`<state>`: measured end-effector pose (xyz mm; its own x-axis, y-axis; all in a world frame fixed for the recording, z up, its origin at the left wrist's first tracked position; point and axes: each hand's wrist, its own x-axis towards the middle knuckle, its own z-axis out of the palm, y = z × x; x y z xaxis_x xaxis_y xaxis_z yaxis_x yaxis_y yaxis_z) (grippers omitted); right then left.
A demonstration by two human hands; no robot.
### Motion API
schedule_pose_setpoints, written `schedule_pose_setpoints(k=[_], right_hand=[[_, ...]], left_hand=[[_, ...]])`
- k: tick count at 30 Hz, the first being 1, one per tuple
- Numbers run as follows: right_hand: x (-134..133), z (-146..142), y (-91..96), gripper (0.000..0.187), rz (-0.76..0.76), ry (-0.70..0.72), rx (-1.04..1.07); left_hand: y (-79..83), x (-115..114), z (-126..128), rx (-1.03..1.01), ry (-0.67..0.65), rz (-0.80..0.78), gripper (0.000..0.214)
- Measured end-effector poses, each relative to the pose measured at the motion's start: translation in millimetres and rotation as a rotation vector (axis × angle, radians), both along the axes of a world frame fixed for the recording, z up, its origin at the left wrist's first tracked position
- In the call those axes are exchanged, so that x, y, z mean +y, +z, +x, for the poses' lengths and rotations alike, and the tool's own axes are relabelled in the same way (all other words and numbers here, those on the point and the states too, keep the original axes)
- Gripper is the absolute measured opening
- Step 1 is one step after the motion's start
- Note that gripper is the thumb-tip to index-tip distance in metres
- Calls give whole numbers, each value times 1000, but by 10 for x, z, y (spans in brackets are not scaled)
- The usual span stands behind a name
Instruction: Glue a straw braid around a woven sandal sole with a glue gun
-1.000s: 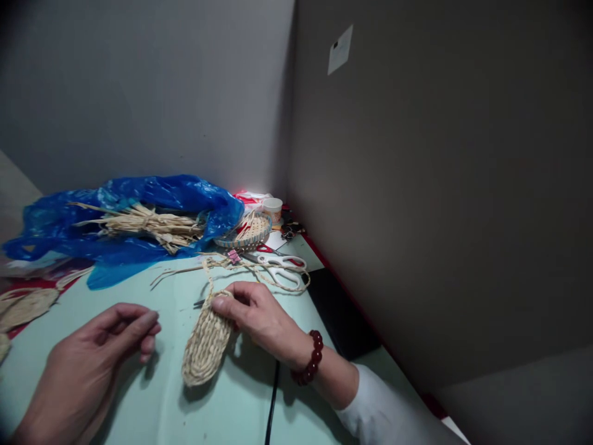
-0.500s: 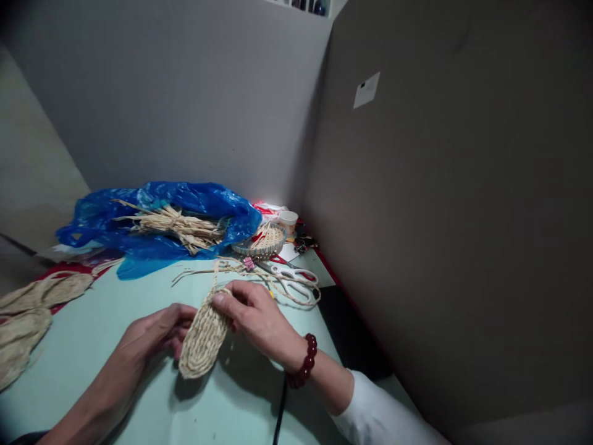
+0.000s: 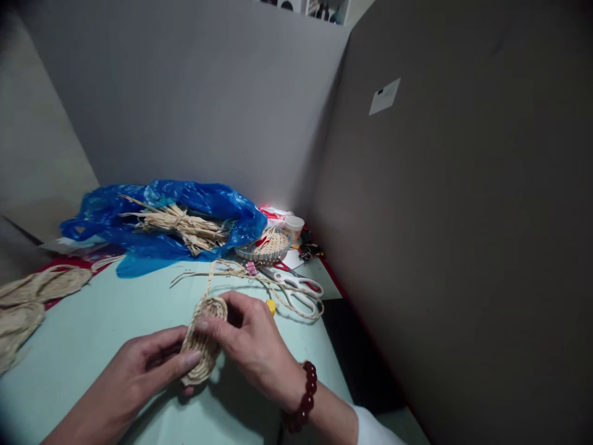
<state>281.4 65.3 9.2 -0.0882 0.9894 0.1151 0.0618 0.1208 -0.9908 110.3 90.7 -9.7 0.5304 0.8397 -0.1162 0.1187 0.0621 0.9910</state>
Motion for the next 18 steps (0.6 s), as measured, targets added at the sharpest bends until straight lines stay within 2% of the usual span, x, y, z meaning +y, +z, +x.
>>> schedule_pose_setpoints(k=[3, 8, 12, 15, 18], right_hand=[[-11, 16, -21, 36, -31, 6, 12], [-34, 17, -28, 38, -96, -2, 71], [-50, -3, -31, 40, -128, -21, 138], [-48, -9, -37, 38, -110, -64, 89], [-39, -4, -38, 33, -85, -66, 66]], left_hand=[[-15, 9, -5, 37, 25, 36, 24], [-19, -44, 6, 6, 21, -8, 11], [-34, -83, 49, -46, 80, 7, 15], [-55, -82, 89, -81, 29, -72, 22], [-98, -86, 127, -26, -2, -153, 25]])
